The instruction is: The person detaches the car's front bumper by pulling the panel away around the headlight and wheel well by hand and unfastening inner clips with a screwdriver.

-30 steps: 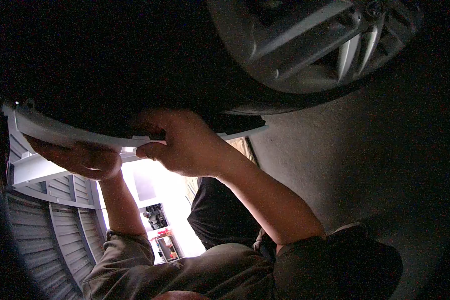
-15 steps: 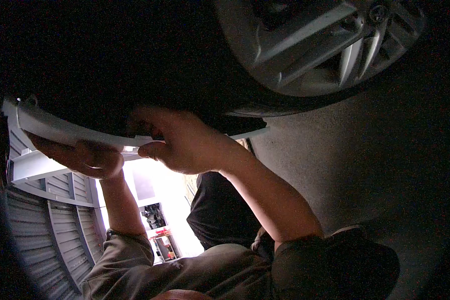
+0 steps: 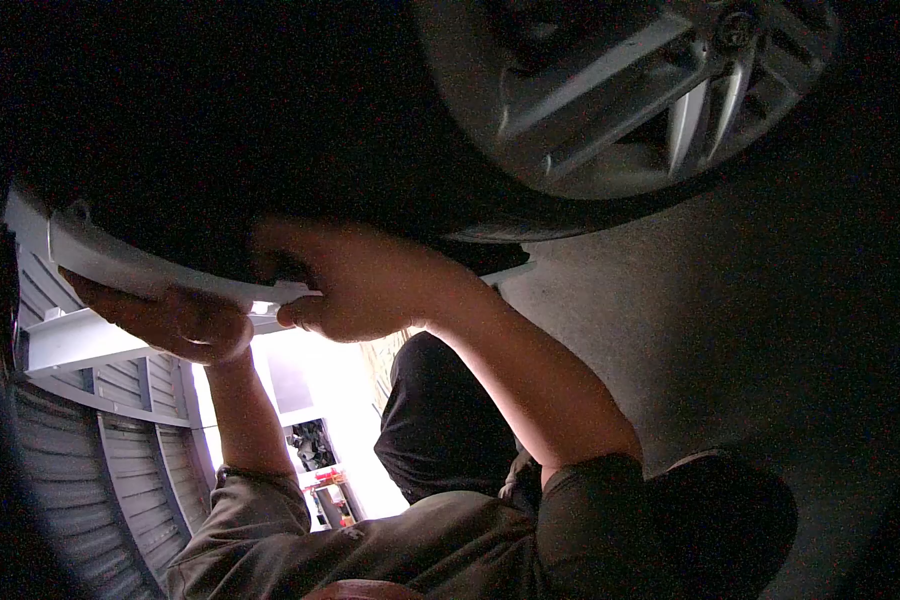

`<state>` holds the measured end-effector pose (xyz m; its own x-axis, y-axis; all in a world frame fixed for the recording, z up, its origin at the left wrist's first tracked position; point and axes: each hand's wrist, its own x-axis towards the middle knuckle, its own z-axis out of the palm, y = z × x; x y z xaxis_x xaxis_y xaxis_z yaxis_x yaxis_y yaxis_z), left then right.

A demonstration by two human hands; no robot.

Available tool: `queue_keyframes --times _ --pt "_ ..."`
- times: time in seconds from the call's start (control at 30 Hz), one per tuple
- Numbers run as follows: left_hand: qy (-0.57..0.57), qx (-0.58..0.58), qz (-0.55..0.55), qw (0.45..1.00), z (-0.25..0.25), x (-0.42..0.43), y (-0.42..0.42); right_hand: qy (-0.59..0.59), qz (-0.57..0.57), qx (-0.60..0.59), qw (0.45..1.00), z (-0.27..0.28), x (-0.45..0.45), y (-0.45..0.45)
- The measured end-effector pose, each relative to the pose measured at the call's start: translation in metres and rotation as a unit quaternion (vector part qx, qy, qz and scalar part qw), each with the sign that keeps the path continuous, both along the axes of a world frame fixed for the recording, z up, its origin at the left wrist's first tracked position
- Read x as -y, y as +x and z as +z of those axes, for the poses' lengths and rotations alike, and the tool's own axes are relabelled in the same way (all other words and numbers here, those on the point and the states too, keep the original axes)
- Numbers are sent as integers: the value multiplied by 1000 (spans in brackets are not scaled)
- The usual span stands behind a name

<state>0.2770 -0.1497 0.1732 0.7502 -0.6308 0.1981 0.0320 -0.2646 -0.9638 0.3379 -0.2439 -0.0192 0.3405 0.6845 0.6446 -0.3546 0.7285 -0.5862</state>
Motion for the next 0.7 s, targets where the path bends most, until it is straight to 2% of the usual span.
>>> queue_keyframes --times 0.13,0.33,0.43,0.53,0.7 --pt "3 -1 -5 1000 1 1 1 2 59 -7 998 6 1 8" --pt "11 -3 -8 1000 1 1 -1 27 22 -31 999 4 -5 2" --pt "11 -3 -10 1000 0 0 0 -52 34 66 996 6 -1 8" --pt "13 -4 -9 1000 0 1 -1 -42 33 -8 999 3 7 4" --pt "18 -4 -16 1000 4 1 3 -67 -65 -78 993 -1 6 -19"
